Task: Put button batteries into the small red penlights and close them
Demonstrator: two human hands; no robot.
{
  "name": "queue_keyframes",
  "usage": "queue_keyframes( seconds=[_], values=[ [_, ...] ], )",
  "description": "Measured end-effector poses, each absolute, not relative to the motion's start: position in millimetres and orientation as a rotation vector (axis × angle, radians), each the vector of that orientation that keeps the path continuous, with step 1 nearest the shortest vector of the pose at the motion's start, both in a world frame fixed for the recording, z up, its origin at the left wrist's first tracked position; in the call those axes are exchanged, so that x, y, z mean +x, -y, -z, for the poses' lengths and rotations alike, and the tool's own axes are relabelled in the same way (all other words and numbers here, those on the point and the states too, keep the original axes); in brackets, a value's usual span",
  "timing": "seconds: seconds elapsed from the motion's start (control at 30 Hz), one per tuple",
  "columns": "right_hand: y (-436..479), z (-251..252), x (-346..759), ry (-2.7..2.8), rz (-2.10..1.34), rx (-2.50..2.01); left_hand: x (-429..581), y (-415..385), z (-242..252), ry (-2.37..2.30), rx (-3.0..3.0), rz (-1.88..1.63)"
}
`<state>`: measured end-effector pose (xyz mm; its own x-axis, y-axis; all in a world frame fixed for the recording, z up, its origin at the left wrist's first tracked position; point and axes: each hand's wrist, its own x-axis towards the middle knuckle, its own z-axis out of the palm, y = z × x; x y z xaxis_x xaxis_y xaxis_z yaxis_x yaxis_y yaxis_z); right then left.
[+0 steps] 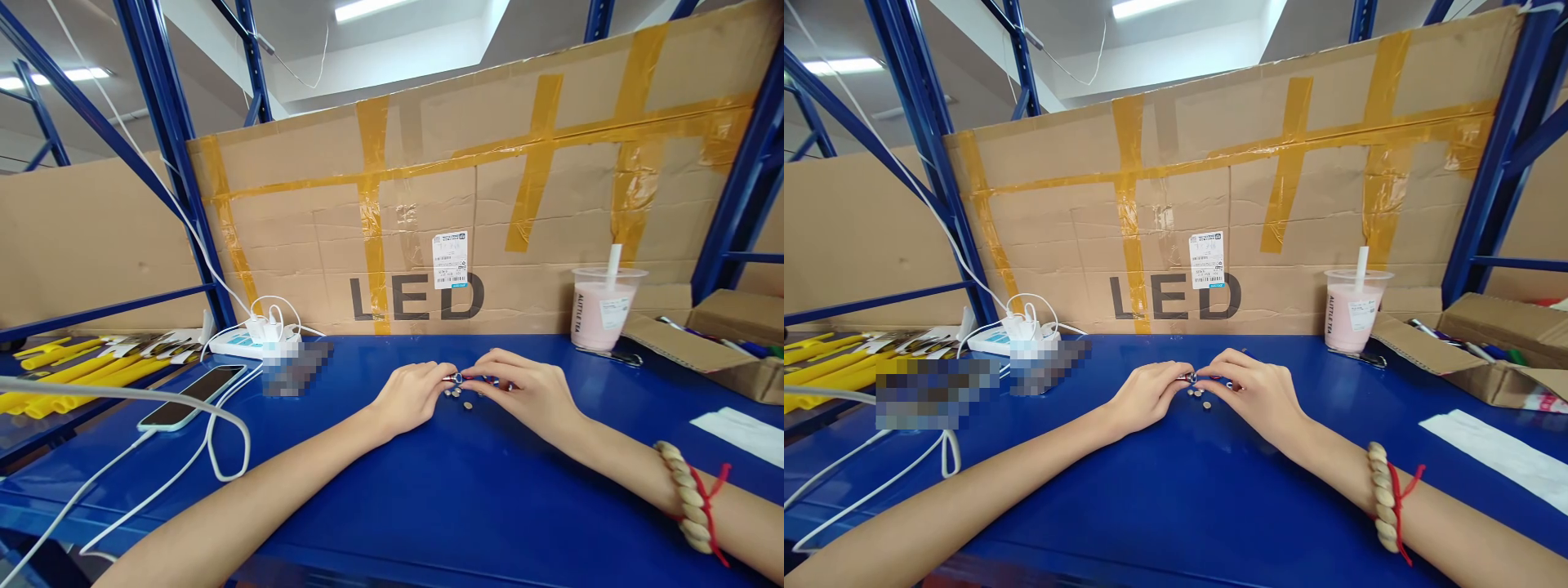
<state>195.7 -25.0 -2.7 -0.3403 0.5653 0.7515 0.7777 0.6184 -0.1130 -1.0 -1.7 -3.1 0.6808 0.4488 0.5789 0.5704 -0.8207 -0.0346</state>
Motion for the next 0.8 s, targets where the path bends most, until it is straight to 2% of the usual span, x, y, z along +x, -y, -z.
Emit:
queue_keyframes(
  seconds=[0.63, 0.8],
  values=[
    [29.0, 6.3, 193.6, 2.075, 0.291, -0.924, -6.0, -3.0, 11.5, 0.564, -2.752, 0.794],
    [31.9, 5.7, 186.7, 2.064, 0.024, -1.029, -5.9, -4.1, 13.7, 0.512, -2.676, 0.768]
  ],
)
